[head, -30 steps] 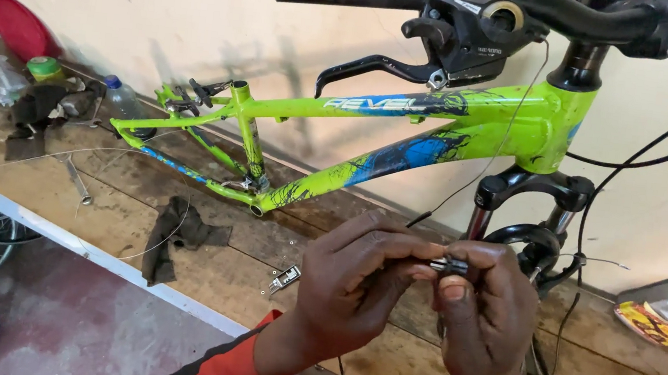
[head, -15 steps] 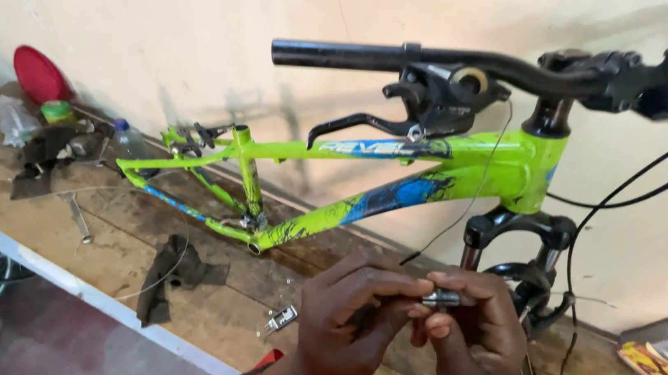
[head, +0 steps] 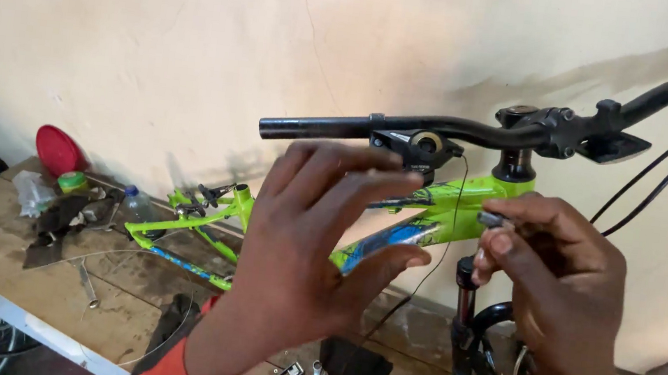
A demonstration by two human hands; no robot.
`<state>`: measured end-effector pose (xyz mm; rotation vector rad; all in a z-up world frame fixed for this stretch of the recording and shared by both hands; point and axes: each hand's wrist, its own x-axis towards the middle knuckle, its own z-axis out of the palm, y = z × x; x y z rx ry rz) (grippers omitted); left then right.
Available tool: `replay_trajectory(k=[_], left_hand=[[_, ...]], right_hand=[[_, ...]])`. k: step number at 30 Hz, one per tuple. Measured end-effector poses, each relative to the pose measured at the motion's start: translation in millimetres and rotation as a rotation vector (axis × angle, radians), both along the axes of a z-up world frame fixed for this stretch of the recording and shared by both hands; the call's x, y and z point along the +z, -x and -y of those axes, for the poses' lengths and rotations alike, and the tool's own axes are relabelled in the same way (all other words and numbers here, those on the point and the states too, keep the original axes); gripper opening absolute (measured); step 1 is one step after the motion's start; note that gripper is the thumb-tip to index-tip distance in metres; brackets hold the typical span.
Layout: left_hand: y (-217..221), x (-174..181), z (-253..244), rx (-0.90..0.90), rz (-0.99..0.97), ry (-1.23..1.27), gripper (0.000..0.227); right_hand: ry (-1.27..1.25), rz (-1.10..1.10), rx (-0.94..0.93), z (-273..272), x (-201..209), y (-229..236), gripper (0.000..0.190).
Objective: Installing and adjusting a bicycle shifter and its cable on a mountain bike frame at a workbench.
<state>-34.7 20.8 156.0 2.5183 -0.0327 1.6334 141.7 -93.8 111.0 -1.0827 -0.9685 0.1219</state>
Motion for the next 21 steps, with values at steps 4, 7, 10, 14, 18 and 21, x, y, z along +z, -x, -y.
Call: replay_trajectory(k=[4,7,10,14,18,21], left_hand=[[-18,24,-21,-0.006,-0.220,-0.094,0.057],[-28,28,-30,-0.008,-0.375,-0.091,0.066],[-34,29,-31,0.025,-0.421,-0.071,0.059],[-40,32,-27,0.028,-0.368,-0.043,0.049],[-45,33,-24,0.058,-0.373,-0.011,0.044],[-51,34,-21,0.069,-0.336,-0.008,0.037]], right_hand=[[0.062,-0.127,0.112,-17,2,17,0.023],[-0.025,-0.345,0.152,-34,-14,18,0.028],[0.061,-0.347,-0.032,-39,-22,18,0.025],[-0.015,-0.154,-0.224,-46,-19,16,0.023],[-0.119,-0.046,-0.151,-49,-11,-4,0.028],[-0.076,0.018,0.018,-51,0,-15,0.034]])
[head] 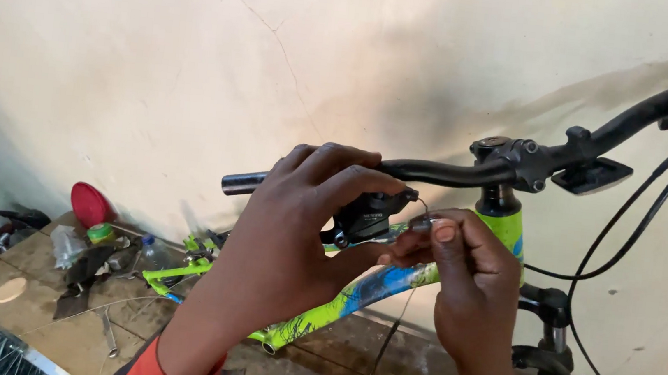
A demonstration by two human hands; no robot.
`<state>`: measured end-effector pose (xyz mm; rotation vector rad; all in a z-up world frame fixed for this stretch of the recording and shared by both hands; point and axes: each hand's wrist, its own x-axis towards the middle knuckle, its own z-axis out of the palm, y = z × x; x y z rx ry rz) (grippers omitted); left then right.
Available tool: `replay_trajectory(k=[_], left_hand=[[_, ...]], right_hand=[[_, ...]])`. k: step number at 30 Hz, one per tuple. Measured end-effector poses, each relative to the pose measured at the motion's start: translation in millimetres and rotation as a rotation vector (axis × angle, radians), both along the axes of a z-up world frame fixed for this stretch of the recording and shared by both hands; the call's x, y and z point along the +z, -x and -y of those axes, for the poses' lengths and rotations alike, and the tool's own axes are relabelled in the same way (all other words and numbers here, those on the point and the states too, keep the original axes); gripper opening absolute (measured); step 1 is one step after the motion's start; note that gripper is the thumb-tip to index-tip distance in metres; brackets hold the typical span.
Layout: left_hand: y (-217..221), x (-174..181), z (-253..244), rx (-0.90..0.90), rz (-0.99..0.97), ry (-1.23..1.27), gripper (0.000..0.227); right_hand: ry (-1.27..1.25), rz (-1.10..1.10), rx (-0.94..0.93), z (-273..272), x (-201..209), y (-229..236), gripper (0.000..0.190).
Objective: Installing and adjusting a bicycle shifter and its cable on a mountain bike frame at a workbench.
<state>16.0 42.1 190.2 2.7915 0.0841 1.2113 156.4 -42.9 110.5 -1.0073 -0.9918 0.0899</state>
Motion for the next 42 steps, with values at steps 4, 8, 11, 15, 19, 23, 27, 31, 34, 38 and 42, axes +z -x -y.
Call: replay_trajectory(k=[4,8,11,15,19,23,27,31,34,38,42], left_hand=[[-10,-4,-2,0.016,0.051,-0.029,0.033],[-15,-8,-1,0.057,0.099,-0.047,0.030],[-20,-11,0,0.084,0.124,-0.047,0.032],[-25,-15,2,0.113,0.180,-0.049,0.033],[-27,-17,4,0.131,0.204,-0.052,0.029],[-28,-19,4,0.151,0.184,-0.042,0.028],[-27,-18,4,0.166,0.172,-0.054,0.027],[-27,-19,5,0.144,0.194,-0.092,0.026],[-25,-19,7,0.131,0.204,-0.120,0.015],[-23,-20,6,0.120,0.217,-0.122,0.012],[-20,-21,6,0.111,0.206,-0.130,0.011]], right_hand=[[0.015,0.060,0.015,-4,5,-9,0.028],[0.052,0.156,-0.058,-6,6,-6,0.032],[0.054,0.187,-0.102,-7,4,-4,0.031],[0.067,0.213,-0.124,-8,2,-8,0.031],[0.084,0.188,-0.117,-9,1,-11,0.027],[0.058,0.158,-0.087,-10,1,-11,0.028],[0.069,0.150,-0.127,-11,0,-6,0.029],[0.058,0.164,-0.200,-12,1,0,0.036],[0.051,0.180,-0.212,-11,2,1,0.034],[0.029,0.231,-0.161,-10,2,-2,0.037],[0.053,0.226,-0.217,-10,1,0,0.032]])
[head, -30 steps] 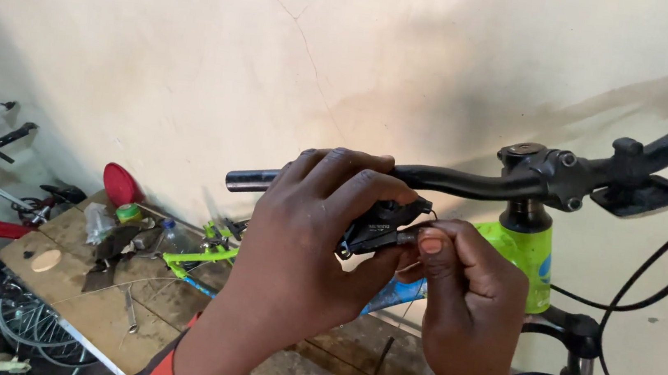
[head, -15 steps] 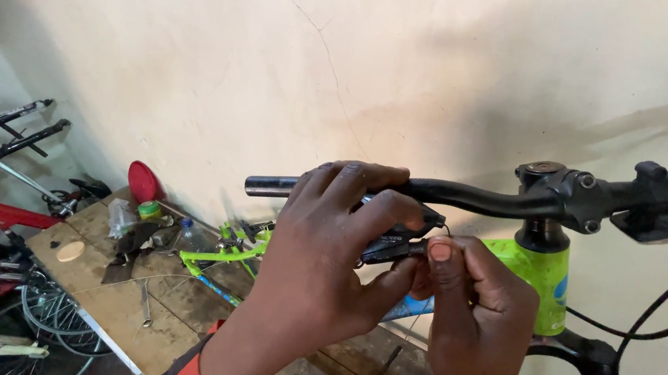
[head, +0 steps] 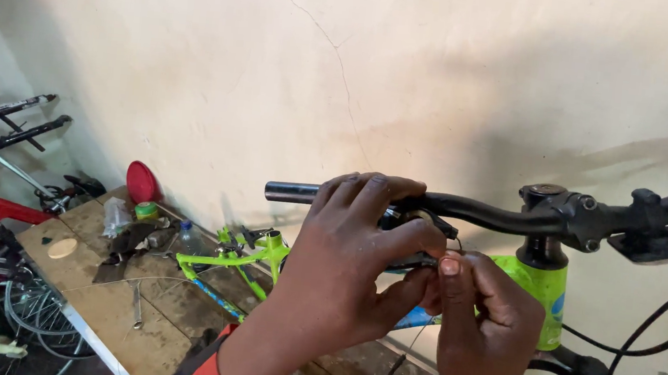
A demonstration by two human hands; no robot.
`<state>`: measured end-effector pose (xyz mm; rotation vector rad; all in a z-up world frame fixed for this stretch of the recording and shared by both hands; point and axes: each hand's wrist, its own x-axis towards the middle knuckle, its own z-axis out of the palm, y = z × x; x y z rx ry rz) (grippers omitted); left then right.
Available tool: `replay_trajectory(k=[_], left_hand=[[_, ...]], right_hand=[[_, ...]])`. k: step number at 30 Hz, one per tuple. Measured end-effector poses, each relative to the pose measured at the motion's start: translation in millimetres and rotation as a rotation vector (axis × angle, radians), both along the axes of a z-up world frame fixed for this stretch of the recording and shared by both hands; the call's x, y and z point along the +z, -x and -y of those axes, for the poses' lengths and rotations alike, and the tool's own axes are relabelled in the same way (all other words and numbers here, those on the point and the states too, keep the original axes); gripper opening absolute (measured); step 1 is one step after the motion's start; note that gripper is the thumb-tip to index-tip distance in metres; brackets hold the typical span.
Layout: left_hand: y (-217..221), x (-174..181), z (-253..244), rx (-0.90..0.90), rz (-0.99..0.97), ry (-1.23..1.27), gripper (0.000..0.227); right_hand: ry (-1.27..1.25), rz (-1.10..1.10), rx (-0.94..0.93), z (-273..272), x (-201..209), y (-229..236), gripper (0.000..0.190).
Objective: Installing and adjusting a bicycle shifter and its cable on a mountain bike frame at a workbench.
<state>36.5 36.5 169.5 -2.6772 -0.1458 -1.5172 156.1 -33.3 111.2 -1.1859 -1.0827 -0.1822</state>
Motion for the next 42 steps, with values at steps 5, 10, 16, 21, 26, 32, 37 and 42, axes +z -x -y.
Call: replay_trajectory(k=[5,10,16,21,26,32,37,42], left_hand=[[2,0,2,-0.003,0.015,0.006,0.009],[3,-2,2,-0.009,0.020,0.002,0.010],[3,-4,2,0.008,0.033,-0.011,0.018],[4,-4,2,-0.001,0.030,-0.012,0.028],[6,-5,2,-0.001,0.045,-0.011,0.024],[10,-5,2,-0.020,0.041,-0.014,0.024],[10,-6,1,-0.033,0.047,-0.028,0.022],[11,-6,0,-0.039,0.055,-0.024,0.019]], right_hand=[[-0.113,-0.155,0.083,-5,-5,5,0.016],[-0.168,-0.225,0.159,-3,-6,5,0.017],[-0.153,-0.296,0.206,-1,-7,4,0.014],[-0.150,-0.239,0.172,0,-2,8,0.023],[-0.148,-0.184,0.139,0,-6,8,0.021],[-0.121,-0.124,0.140,8,-3,9,0.020],[-0.135,-0.210,0.151,10,-4,11,0.017],[-0.155,-0.157,0.224,10,-7,7,0.016]])
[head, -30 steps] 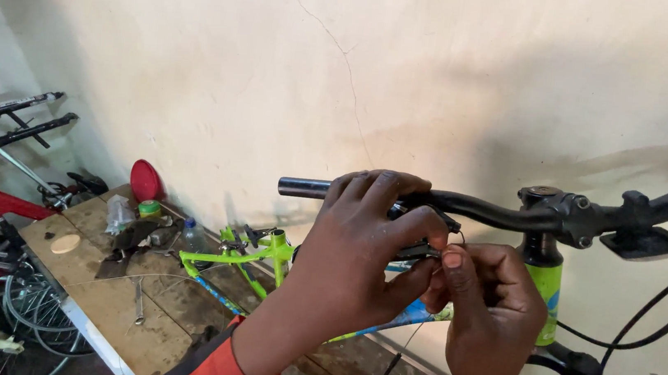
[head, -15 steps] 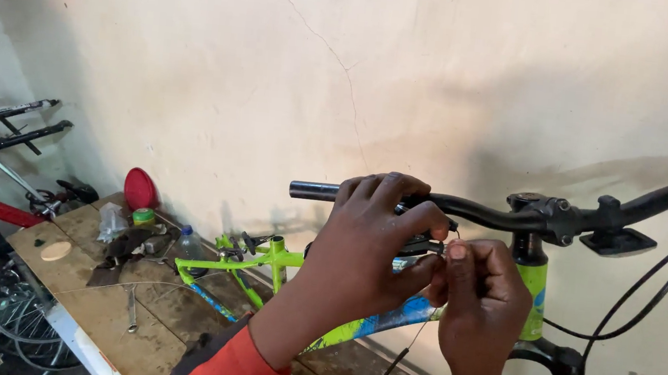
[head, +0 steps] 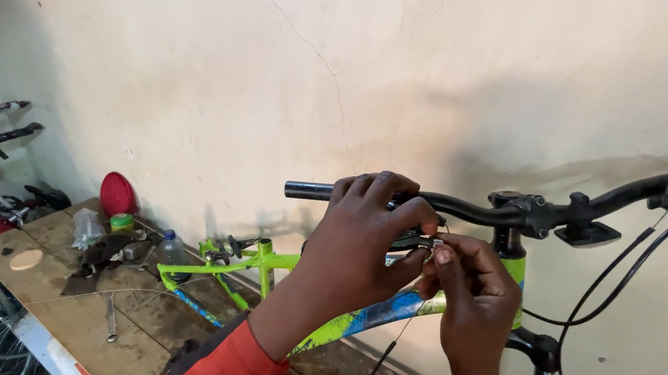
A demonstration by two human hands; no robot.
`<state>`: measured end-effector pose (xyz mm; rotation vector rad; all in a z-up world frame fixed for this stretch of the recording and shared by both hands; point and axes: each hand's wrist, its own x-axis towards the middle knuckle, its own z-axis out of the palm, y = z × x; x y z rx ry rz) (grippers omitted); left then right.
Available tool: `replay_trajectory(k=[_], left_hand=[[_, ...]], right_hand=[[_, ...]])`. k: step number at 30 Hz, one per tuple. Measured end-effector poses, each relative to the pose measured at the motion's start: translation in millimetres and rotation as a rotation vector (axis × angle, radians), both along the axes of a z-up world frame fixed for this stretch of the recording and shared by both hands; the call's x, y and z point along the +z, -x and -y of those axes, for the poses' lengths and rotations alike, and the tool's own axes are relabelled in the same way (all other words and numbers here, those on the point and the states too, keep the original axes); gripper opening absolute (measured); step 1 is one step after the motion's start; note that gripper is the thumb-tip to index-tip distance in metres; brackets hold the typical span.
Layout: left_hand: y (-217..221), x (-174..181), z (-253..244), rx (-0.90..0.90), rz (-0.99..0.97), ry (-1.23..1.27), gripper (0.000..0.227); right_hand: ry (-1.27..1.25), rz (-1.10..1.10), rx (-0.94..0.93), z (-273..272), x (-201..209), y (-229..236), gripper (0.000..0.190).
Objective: Installing and adjusting a bicycle shifter and its cable on a mountain bike frame at a workbench.
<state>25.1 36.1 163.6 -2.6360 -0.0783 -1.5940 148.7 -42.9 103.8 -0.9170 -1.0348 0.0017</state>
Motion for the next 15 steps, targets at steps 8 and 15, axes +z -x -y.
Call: replay_trajectory(k=[8,15], left_hand=[[0.4,-2.0,-1.6,-0.004,0.018,0.010,0.020],[1.4,-2.9,-2.7,-0.009,0.029,0.009,0.023]], right_hand=[[0.055,0.045,-0.109,-1.6,5.3,4.4,0.017],[0.086,0.114,-0.216,-4.4,7.2,7.8,0.031]])
